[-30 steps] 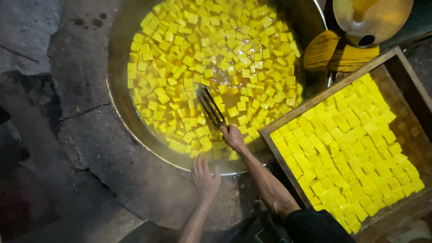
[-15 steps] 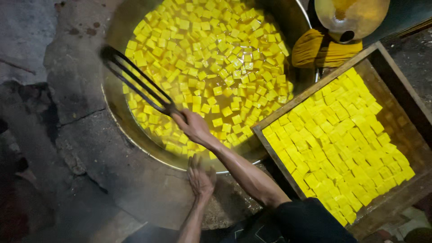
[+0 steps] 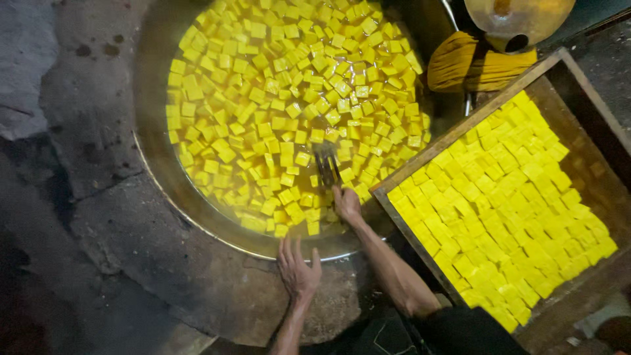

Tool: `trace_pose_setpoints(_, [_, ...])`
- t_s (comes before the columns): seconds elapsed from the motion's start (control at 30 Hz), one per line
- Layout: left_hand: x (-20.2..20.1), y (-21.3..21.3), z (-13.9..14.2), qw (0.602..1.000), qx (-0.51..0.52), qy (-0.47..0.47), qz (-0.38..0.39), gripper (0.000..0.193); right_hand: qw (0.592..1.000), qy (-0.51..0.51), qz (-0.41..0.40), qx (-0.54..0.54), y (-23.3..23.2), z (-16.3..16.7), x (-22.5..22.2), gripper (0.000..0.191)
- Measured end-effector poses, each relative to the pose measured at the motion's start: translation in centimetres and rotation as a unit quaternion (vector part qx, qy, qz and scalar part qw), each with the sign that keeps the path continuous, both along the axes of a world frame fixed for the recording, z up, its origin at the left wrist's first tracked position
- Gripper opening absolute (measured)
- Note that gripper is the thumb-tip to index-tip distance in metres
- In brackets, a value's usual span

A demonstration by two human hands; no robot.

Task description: The person uses a slotted skimmer to scoop yellow fried tofu cubes from a large hot liquid bath and transfers them in batches onto a square wooden draining tray, occasionally using a ladle to stir the bath and by hand to level the tofu on the tray. At the end the person lifts the filled tray away.

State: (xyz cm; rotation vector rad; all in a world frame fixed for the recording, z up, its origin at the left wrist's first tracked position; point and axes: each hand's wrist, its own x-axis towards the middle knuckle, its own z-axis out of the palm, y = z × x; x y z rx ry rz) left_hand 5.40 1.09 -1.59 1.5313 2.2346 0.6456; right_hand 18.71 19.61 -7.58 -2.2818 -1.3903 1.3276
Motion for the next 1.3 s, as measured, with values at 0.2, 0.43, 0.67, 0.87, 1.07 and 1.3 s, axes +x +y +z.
trace_pose_setpoints(0.2, [0.0, 0.3, 0.2, 1.000, -0.010, 0.016, -0.007, 0.060, 0.994, 0.015, 0.012, 0.106, 7.0, 1.1, -2.9, 0.055])
trace_pose_setpoints(0.43, [0.3, 0.2, 0.3, 1.000, 0.010, 0.019, -0.003, 0.058, 0.976, 0.184, -0.071, 0.093, 2.4, 3.1, -1.6, 0.049])
trace_pose_setpoints(0.67, [0.4, -0.1, 0.0, 1.000, 0.022, 0.009, 0.000, 0.057, 0.981, 0.147, -0.115, 0.044, -3.8, 0.7, 1.6, 0.046])
trace_pose_setpoints(0.87, [0.4, -0.1, -0.2, 1.000, 0.011, 0.006, -0.003, 0.059, 0.956, -0.042, 0.075, 0.282, -2.2, 0.0, 2.1, 0.038])
trace_pose_setpoints(1.07, [0.3, -0.4, -0.4, 1.000, 0.021, 0.010, -0.015, 0.057, 0.991, 0.057, -0.118, 0.013, 3.3, 1.3, 0.0, 0.055])
trace_pose_setpoints(1.3, [0.3, 0.0, -0.1, 0.999, 0.031, 0.002, -0.011, 0.055, 0.978, 0.042, -0.071, 0.190, 8.6, 1.8, -2.2, 0.052])
